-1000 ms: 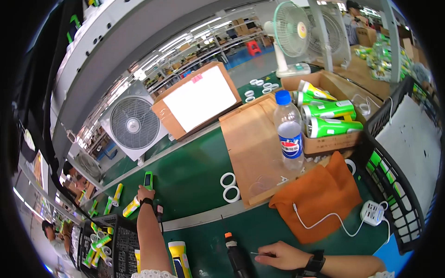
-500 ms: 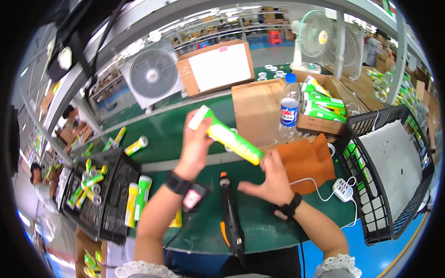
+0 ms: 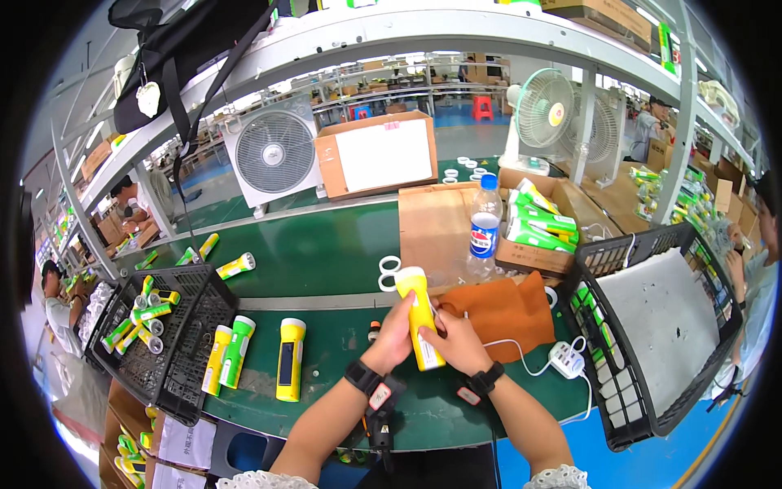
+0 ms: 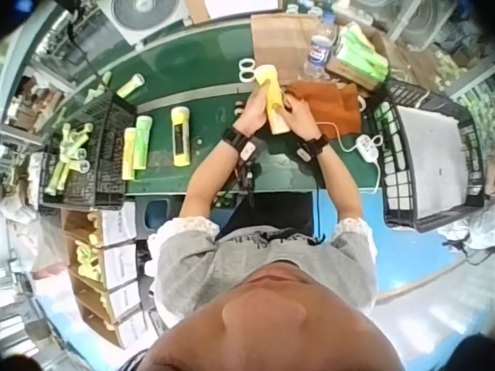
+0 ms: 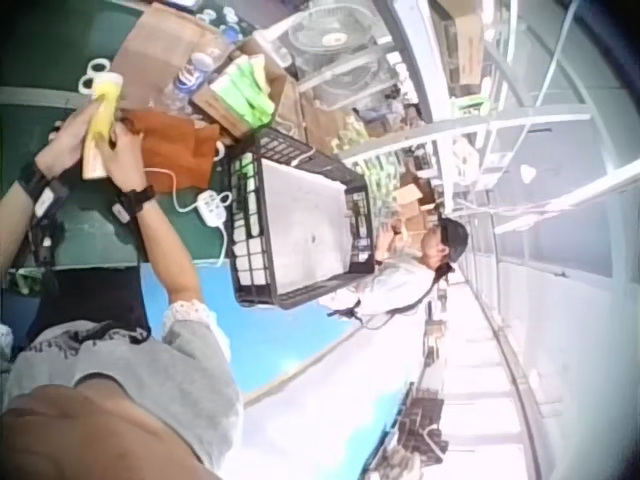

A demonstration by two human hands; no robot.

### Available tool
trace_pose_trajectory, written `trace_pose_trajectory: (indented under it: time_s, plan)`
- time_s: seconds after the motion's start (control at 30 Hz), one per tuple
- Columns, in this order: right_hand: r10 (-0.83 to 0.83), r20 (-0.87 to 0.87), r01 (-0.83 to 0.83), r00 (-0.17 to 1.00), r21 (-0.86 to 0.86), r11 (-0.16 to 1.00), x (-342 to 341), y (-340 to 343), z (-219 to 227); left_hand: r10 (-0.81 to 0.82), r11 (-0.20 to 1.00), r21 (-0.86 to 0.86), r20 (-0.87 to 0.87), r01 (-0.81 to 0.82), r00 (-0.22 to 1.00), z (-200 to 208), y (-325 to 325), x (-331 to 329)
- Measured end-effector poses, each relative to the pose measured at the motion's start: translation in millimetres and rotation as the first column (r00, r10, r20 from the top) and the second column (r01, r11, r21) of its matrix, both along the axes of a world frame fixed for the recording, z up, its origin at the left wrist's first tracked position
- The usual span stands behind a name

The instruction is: Assembling and testing solar-powered flashlights at a factory workstation, including component attachment and quality checks.

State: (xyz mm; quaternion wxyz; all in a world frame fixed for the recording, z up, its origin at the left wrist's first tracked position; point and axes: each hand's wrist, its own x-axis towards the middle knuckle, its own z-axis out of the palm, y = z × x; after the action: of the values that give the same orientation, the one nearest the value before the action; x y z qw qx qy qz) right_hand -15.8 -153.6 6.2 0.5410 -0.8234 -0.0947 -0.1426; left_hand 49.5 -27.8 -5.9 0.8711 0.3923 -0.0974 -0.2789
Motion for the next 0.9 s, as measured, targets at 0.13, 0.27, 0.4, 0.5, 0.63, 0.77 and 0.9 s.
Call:
trace_pose_trajectory:
  time_s: [0.13,0.27,0.4,0.5,0.63,0.77,0.9]
  plan:
    - [0.049,-0.003,-0.049,0.999,-0.110,0.993,-5,2,8,0.061,0.992,0.110,-0.024,-0.058,0.998,3,2,-9]
    - [-0.045,0.035,0.055,0.998,-0.385,0.921,-12,16,23,0.180,0.968,0.166,0.056,-0.187,0.982,2,6,-9]
    - [0.099,0.134,-0.008,0.986,-0.555,0.832,-18,17,26,0.190,0.964,0.191,-0.008,-0.185,0.982,5,10,-7]
    - [0.101,0.170,0.019,0.980,-0.592,0.806,-19,17,24,0.161,0.964,0.221,-0.038,-0.149,0.986,-1,11,-6]
    - [-0.005,-0.026,-0.005,1.000,-0.393,0.919,-14,21,18,0.287,0.919,0.229,0.168,-0.321,0.943,-7,2,-7]
    - [0.555,-0.082,-0.523,0.828,0.247,0.816,-13,7,12,0.319,0.916,0.205,0.152,-0.346,0.935,11,11,-5]
    - [0.754,-0.162,-0.770,0.636,-0.074,0.633,-16,-12,37,0.424,0.891,0.149,0.062,-0.428,0.904,18,20,0]
